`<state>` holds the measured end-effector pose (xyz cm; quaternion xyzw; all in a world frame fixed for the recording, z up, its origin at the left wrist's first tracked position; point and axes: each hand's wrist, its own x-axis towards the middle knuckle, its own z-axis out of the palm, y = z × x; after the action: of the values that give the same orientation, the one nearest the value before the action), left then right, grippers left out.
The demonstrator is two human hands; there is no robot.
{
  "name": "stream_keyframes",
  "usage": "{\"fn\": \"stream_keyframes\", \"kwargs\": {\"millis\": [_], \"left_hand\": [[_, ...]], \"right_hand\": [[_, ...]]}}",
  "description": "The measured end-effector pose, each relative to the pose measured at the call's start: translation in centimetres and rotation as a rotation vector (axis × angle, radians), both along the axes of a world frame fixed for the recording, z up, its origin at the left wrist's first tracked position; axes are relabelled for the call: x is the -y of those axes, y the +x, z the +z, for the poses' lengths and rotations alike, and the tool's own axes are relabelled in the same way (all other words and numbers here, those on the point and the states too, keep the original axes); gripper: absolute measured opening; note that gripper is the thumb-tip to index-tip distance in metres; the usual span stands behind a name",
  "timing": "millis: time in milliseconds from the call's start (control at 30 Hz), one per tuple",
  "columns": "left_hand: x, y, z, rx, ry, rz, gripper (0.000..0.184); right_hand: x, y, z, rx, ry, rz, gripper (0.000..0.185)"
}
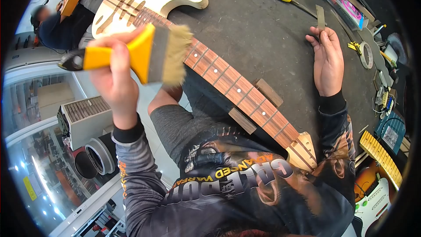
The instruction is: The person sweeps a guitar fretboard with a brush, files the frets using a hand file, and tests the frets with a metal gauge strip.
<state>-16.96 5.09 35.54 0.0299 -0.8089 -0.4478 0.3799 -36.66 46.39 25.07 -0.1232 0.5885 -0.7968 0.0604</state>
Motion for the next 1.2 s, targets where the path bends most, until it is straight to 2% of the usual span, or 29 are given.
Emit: {"fn": "stream_keyframes", "kwargs": {"millis": [33,100,133,167,233,300,367,433,500,567,633,667,733,833,867,900,967,1033,1100,1167,1200], "left_hand": [[-0.4,0.6,-0.4,0.016,0.026,-0.101,0.016],[-0.7,1.9,3.1,0.182,0.209,-0.406,0.014],[0.3,2.4,4.1,0.184,0.256,-0.442,0.017],[0.3,2.4,4.4,0.088,0.239,-0.268,0.022],[0.3,0.3,3.5,0.028,-0.028,0.074,0.019],[0.4,0.4,1.2,0.109,0.049,-0.056,0.02],[-2.0,2.1,2.7,0.27,0.286,-0.424,0.014],[-3.1,2.2,3.2,0.167,0.3,-0.473,0.014],[-5.0,0.0,1.7,-0.032,0.094,-0.138,0.017],[-6.9,0.9,0.5,0.004,0.229,-0.371,0.014],[-9.2,2.3,0.8,0.174,0.406,-0.71,0.017],[-9.2,2.9,1.7,0.2,0.457,-0.751,0.02],[-8.2,3.4,3.5,0.214,0.392,-0.65,0.015],[-7.0,1.8,3.5,0.09,0.062,-0.235,0.016],[-6.6,1.1,1.2,-0.077,0.114,-0.302,0.017],[-7.4,0.9,0.0,-0.09,0.166,-0.371,0.019],[-10.4,2.2,-0.8,0.05,0.27,-0.651,0.023],[-10.4,3.0,-0.5,0.105,0.282,-0.733,0.023],[-6.6,2.4,-0.2,0.022,0.079,-0.398,0.021],[-2.2,1.1,0.9,0.085,-0.157,0.014,0.021],[-0.5,1.8,1.8,0.121,-0.27,0.098,0.02]], "right_hand": [[0.0,-0.1,-0.1,0.006,-0.005,-0.005,0.025],[-0.3,0.0,-0.1,0.012,0.004,-0.01,0.025],[-0.2,0.0,0.0,0.008,0.013,-0.004,0.025],[0.0,0.0,0.1,0.001,0.017,0.001,0.025],[0.0,0.0,0.0,-0.001,0.01,0.005,0.025],[-0.1,-0.1,-0.1,0.005,-0.001,0.001,0.024],[-0.2,-0.2,-0.4,0.027,-0.016,-0.01,0.024],[-0.1,-0.2,-0.1,0.008,0.009,-0.002,0.025],[0.1,0.1,-0.1,0.005,0.019,0.006,0.025],[0.1,-0.1,0.0,0.003,0.018,-0.002,0.025],[0.0,-0.1,0.2,0.007,0.014,-0.003,0.025],[0.0,0.0,0.1,0.012,0.008,-0.004,0.025],[-0.1,-0.1,-0.2,0.007,0.003,0.01,0.025],[-0.1,0.0,-0.1,0.011,0.011,0.007,0.024],[0.0,-0.1,0.0,0.012,0.012,0.0,0.024],[0.0,-0.1,-0.1,0.012,0.009,-0.004,0.024],[-0.1,-0.2,-0.2,0.014,0.009,-0.002,0.024],[0.0,-0.2,0.1,0.009,0.022,-0.001,0.024],[0.0,0.1,0.0,0.005,0.024,-0.003,0.024],[-0.1,-0.1,0.0,-0.01,0.028,0.01,0.024],[0.0,-0.1,0.0,-0.006,0.023,0.006,0.024]]}}
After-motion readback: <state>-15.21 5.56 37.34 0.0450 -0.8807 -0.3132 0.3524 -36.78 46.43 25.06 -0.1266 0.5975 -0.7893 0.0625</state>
